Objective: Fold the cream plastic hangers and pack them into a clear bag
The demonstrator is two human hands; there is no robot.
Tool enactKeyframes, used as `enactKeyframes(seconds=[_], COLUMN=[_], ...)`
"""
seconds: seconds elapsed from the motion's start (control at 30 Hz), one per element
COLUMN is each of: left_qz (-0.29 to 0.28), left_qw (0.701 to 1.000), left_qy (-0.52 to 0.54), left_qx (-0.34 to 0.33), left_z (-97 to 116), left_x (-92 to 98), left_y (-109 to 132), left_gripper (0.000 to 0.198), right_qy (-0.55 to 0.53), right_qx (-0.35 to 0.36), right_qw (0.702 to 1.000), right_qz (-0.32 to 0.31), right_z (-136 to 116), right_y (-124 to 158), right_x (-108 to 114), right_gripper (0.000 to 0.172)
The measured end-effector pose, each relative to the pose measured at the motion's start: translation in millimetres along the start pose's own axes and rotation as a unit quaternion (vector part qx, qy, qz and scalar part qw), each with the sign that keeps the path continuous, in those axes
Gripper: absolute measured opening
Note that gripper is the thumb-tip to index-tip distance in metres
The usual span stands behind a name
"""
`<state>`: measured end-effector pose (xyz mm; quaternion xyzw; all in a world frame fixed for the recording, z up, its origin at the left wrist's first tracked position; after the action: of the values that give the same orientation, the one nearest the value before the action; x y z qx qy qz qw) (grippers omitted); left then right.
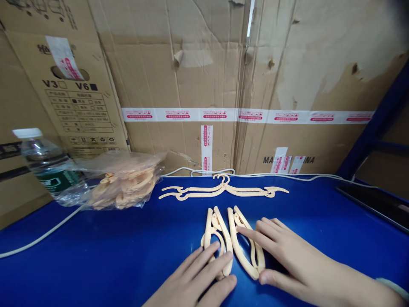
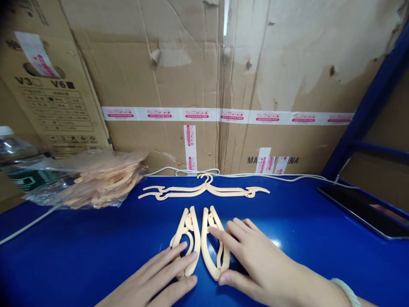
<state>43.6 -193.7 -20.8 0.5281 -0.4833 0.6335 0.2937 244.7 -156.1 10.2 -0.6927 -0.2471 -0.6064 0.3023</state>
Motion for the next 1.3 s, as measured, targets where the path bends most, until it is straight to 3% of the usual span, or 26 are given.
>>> enactKeyframes(seconds=[0.23,0.53,0.67,0.77,0.87,0.93,1.03,1.3], left_qz=[-0.033,-0.019,0.061,0.131,0.154,0.152,0.147,0.148], left_qw=[0.999,0.993,0.981,0.951,0.915,0.896,0.885,0.883], left_qy=[0.031,0.100,0.158,0.235,0.284,0.305,0.327,0.337], left_qx=[0.021,0.055,0.097,0.155,0.241,0.286,0.299,0.291], left_z=[-0.7,-9.6,-15.4,-28.8,-46.5,-54.6,-57.1,-55.7], left_x=[19.3,21.6,27.0,34.7,36.6,35.2,34.0,34.9], left_y=[-7.9,-3.8,3.2,7.9,10.5,11.2,10.4,8.8], left_gripper=[0.029,0.026,0.033,0.033,0.023,0.019,0.018,0.019], right_qy=[-0.003,0.024,0.027,0.029,0.044,0.059,0.079,0.076], right_qx=[-0.014,0.002,-0.027,-0.069,-0.095,-0.105,-0.124,-0.142], right_qw=[1.000,0.998,0.994,0.988,0.982,0.981,0.982,0.986], right_qz=[0.022,0.062,0.106,0.133,0.155,0.151,0.115,0.052], right_z=[1.4,0.9,17.5,44.0,74.5,92.0,108.2,106.1], right_y=[-4.2,-1.3,1.9,0.1,-2.3,-3.4,-3.8,-4.4], right_x=[-5.5,0.0,9.1,13.8,11.6,4.7,-8.9,-16.0], right_gripper=[0.064,0.066,0.052,0.045,0.044,0.045,0.052,0.064])
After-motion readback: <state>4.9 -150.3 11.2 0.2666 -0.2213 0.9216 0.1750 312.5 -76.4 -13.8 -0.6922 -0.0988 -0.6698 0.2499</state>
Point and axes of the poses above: each hand's wrist, its own y-axis away from the middle knuckle, its own x-axis out of the back of the hand, z = x × y, the point moved 5 cm from there along -y, towards the middle knuckle, and after that the axes turned 9 degrees about y, right-handed, at the moved point
